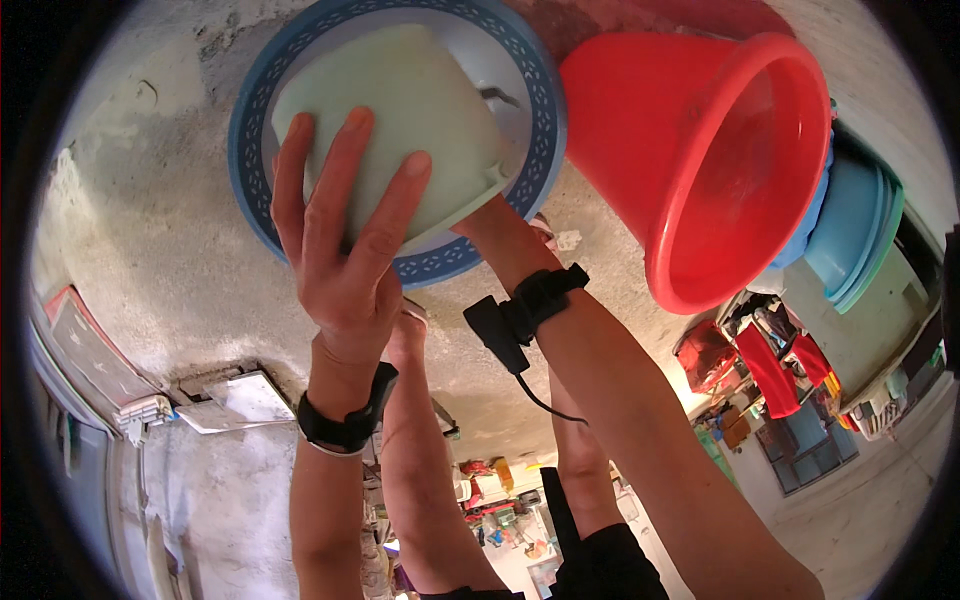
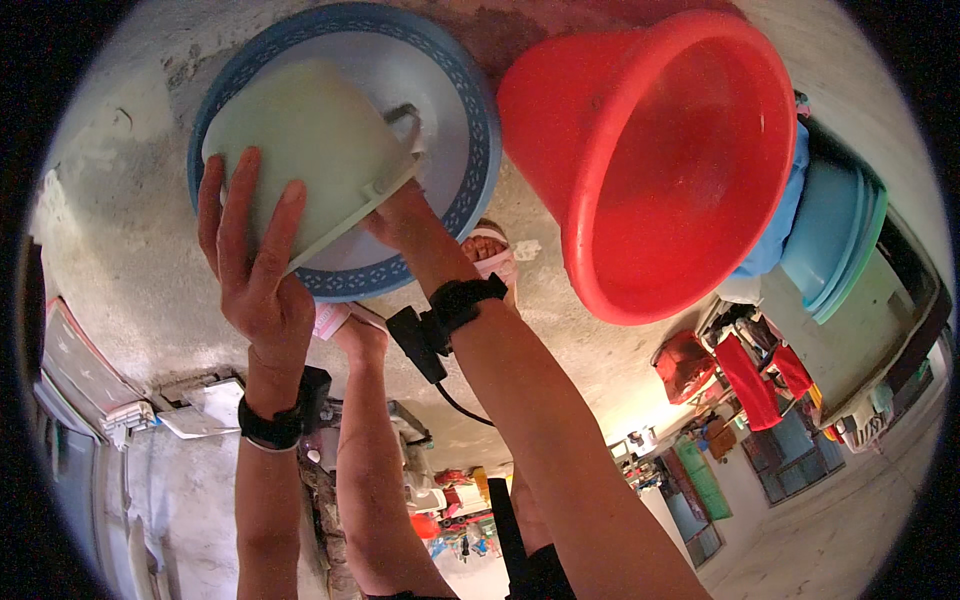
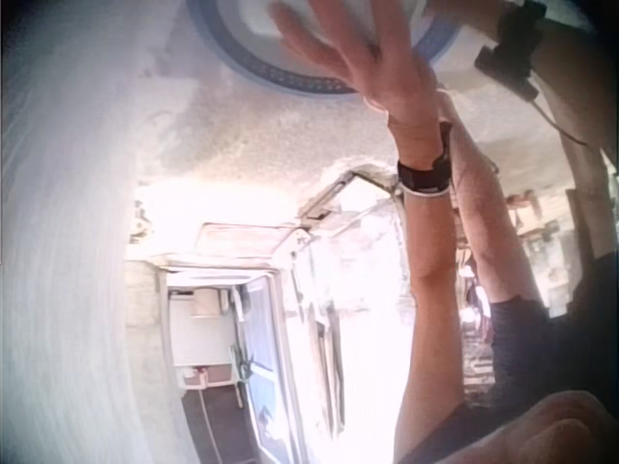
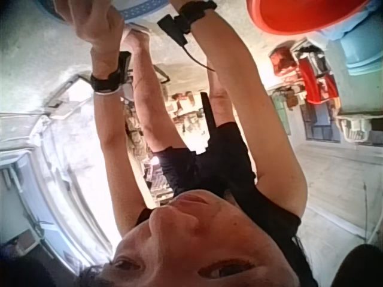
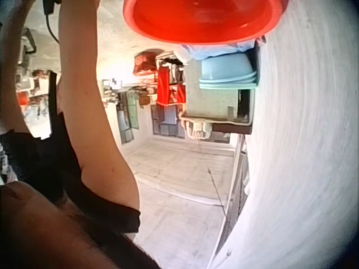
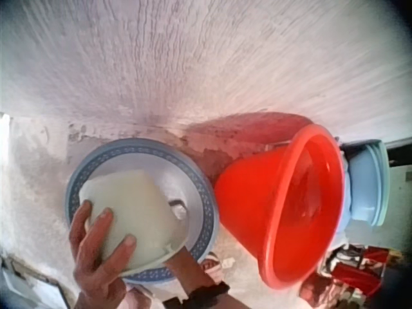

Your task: The person washes an undergarment in a basin by hand, rinses it with water from a small container, and hangs it on a hanger in an indoor area. Then the person walks into a larger storage room, removes a piece of ginger from a box, and peels the ginger by hand while standing over a trash can.

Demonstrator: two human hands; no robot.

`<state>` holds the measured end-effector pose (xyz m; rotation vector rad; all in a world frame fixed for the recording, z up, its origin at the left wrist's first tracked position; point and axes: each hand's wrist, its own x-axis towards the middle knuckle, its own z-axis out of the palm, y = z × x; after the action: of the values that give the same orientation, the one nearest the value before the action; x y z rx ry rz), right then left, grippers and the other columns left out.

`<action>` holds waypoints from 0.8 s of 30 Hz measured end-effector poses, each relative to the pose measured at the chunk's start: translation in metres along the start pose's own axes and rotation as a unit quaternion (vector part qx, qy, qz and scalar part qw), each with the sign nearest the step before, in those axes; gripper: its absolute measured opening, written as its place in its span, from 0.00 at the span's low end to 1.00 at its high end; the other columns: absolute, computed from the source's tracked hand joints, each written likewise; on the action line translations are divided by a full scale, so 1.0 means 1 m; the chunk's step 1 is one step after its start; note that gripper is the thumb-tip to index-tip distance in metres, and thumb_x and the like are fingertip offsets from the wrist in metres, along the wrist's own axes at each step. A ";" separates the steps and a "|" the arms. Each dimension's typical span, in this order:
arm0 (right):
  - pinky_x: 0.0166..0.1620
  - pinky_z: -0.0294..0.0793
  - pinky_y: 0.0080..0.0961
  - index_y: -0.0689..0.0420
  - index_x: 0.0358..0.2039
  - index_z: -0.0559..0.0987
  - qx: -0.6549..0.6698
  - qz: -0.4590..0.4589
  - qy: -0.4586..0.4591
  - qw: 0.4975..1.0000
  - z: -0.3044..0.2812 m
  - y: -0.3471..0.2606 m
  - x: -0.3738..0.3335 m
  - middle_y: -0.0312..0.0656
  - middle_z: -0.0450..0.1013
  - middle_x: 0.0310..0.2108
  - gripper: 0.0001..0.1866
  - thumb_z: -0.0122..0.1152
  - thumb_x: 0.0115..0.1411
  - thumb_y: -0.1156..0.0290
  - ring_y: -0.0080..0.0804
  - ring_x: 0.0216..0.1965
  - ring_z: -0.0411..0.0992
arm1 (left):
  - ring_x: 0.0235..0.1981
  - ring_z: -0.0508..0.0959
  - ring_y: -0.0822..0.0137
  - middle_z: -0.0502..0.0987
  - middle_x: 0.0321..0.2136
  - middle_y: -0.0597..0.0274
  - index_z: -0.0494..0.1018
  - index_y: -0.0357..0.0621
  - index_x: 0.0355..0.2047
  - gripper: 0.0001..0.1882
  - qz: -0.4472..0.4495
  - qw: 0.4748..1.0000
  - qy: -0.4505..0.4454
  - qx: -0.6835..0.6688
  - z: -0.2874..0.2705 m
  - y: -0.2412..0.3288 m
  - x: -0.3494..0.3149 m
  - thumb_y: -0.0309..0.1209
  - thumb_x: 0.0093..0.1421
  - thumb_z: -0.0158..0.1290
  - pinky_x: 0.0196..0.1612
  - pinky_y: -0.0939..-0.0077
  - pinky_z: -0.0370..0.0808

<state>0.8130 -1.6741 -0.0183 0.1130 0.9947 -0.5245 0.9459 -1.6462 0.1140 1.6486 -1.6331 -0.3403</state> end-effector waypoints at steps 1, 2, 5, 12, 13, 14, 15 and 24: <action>0.34 0.78 0.29 0.60 0.47 0.67 0.001 0.001 -0.001 1.000 -0.001 -0.001 0.000 0.45 0.70 0.40 0.16 0.49 0.60 0.67 0.33 0.35 0.73 | 0.56 0.62 0.48 0.70 0.50 0.57 0.77 0.53 0.41 0.19 0.017 1.000 -0.020 -0.006 -0.003 0.000 0.003 0.21 0.50 0.46 0.58 0.54 0.57; 0.35 0.78 0.29 0.60 0.47 0.67 0.008 0.004 -0.004 1.000 -0.001 0.000 -0.002 0.45 0.70 0.40 0.16 0.50 0.60 0.67 0.34 0.35 0.73 | 0.56 0.62 0.48 0.70 0.50 0.57 0.77 0.53 0.41 0.19 0.017 1.000 -0.022 -0.005 -0.006 0.000 0.006 0.21 0.50 0.46 0.58 0.54 0.57; 0.35 0.78 0.30 0.59 0.48 0.67 0.017 0.012 -0.010 1.000 -0.005 -0.001 -0.005 0.44 0.70 0.40 0.17 0.50 0.60 0.66 0.34 0.35 0.73 | 0.55 0.64 0.49 0.71 0.49 0.61 0.77 0.57 0.38 0.15 0.044 0.998 -0.047 0.011 -0.015 0.003 0.015 0.30 0.48 0.54 0.58 0.53 0.57; 0.37 0.77 0.33 0.56 0.49 0.67 0.023 0.037 -0.007 0.999 -0.015 -0.007 -0.017 0.43 0.70 0.40 0.17 0.51 0.60 0.65 0.35 0.36 0.73 | 0.58 0.59 0.46 0.66 0.54 0.55 0.75 0.58 0.39 0.12 0.184 0.980 -0.071 0.028 -0.037 0.004 0.015 0.30 0.54 0.50 0.60 0.50 0.57; 0.37 0.77 0.33 0.56 0.49 0.67 0.020 0.045 -0.002 0.999 -0.016 -0.007 -0.020 0.43 0.70 0.40 0.17 0.51 0.60 0.65 0.35 0.36 0.73 | 0.57 0.60 0.47 0.65 0.54 0.54 0.74 0.57 0.41 0.13 0.153 0.984 -0.087 0.029 -0.039 0.003 0.014 0.28 0.55 0.49 0.60 0.52 0.57; 0.37 0.77 0.34 0.56 0.49 0.67 0.014 0.051 0.008 0.999 -0.018 -0.007 -0.023 0.43 0.70 0.40 0.18 0.51 0.60 0.65 0.36 0.37 0.73 | 0.57 0.61 0.48 0.65 0.54 0.53 0.73 0.55 0.43 0.14 0.121 0.987 -0.101 0.030 -0.040 0.003 0.012 0.26 0.56 0.48 0.60 0.54 0.57; 0.37 0.77 0.34 0.55 0.49 0.67 -0.002 0.055 0.023 0.998 -0.020 -0.005 -0.026 0.43 0.70 0.40 0.18 0.51 0.59 0.65 0.36 0.37 0.73 | 0.57 0.61 0.49 0.64 0.55 0.53 0.72 0.54 0.45 0.16 0.090 0.989 -0.116 0.032 -0.042 0.003 0.010 0.24 0.57 0.46 0.60 0.56 0.57; 0.28 0.75 0.25 0.58 0.42 0.73 -0.308 -0.038 0.172 0.935 -0.017 0.002 -0.027 0.40 0.72 0.31 0.12 0.53 0.57 0.70 0.31 0.29 0.74 | 0.49 0.70 0.55 0.68 0.48 0.47 0.70 0.26 0.43 0.14 -0.215 0.848 -0.069 0.479 -0.126 -0.101 -0.024 0.23 0.59 0.45 0.51 0.70 0.69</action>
<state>0.7888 -1.6570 -0.0061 -0.4108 1.4721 -0.2443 1.1010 -1.5946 0.1213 2.8131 -1.6148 0.2142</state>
